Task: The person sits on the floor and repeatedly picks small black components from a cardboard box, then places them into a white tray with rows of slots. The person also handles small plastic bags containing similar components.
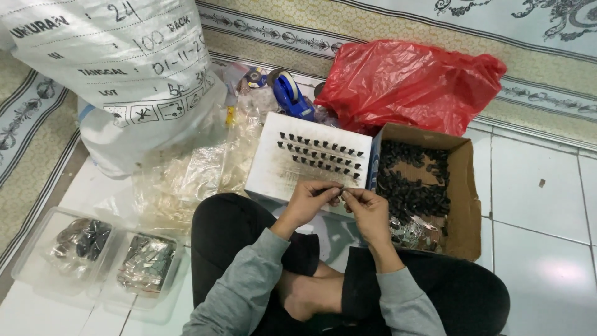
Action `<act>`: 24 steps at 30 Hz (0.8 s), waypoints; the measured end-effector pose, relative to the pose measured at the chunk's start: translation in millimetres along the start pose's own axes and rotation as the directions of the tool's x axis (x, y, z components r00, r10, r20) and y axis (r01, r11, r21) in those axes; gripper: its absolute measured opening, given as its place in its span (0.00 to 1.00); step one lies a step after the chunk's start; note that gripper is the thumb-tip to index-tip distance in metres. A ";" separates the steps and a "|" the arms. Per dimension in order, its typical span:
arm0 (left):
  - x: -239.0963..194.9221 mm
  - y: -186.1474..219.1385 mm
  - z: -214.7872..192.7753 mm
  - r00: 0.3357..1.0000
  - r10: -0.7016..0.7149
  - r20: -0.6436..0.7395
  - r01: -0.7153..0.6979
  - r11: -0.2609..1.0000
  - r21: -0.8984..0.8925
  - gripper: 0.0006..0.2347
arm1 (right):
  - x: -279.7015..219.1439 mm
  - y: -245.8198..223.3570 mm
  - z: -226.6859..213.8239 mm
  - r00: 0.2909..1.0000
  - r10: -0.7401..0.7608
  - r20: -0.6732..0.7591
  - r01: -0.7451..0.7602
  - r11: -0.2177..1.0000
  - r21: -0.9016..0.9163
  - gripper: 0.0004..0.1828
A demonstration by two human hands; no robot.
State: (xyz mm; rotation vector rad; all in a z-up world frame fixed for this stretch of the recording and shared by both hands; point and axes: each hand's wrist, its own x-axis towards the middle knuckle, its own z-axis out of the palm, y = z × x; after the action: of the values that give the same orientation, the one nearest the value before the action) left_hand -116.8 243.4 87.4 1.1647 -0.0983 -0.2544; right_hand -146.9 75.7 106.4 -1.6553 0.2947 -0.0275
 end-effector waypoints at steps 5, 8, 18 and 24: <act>-4.2 9.8 5.1 1.000 -0.013 0.018 0.012 1.000 0.007 0.08 | 12.4 23.0 -1.2 0.993 0.121 0.006 -0.120 0.977 0.179 0.08; -2.0 8.7 5.1 0.999 -0.044 0.017 0.044 0.998 -0.039 0.08 | 9.5 18.0 -2.1 0.972 0.225 0.071 -0.235 0.904 0.357 0.08; -0.1 4.2 -3.4 0.998 -0.038 0.049 0.040 0.998 -0.048 0.08 | 5.8 13.3 1.5 0.993 0.070 0.096 -0.091 0.969 0.231 0.08; -0.5 -8.6 -4.6 1.000 -0.011 0.011 0.012 0.999 -0.049 0.07 | -3.5 -8.2 12.0 0.999 -0.031 -0.006 0.032 0.996 0.081 0.08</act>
State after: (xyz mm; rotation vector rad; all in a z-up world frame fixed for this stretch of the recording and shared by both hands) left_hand -117.6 244.5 77.7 1.1157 -0.0944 -0.2719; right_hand -146.6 88.8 113.7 -1.5791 0.2678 -0.0663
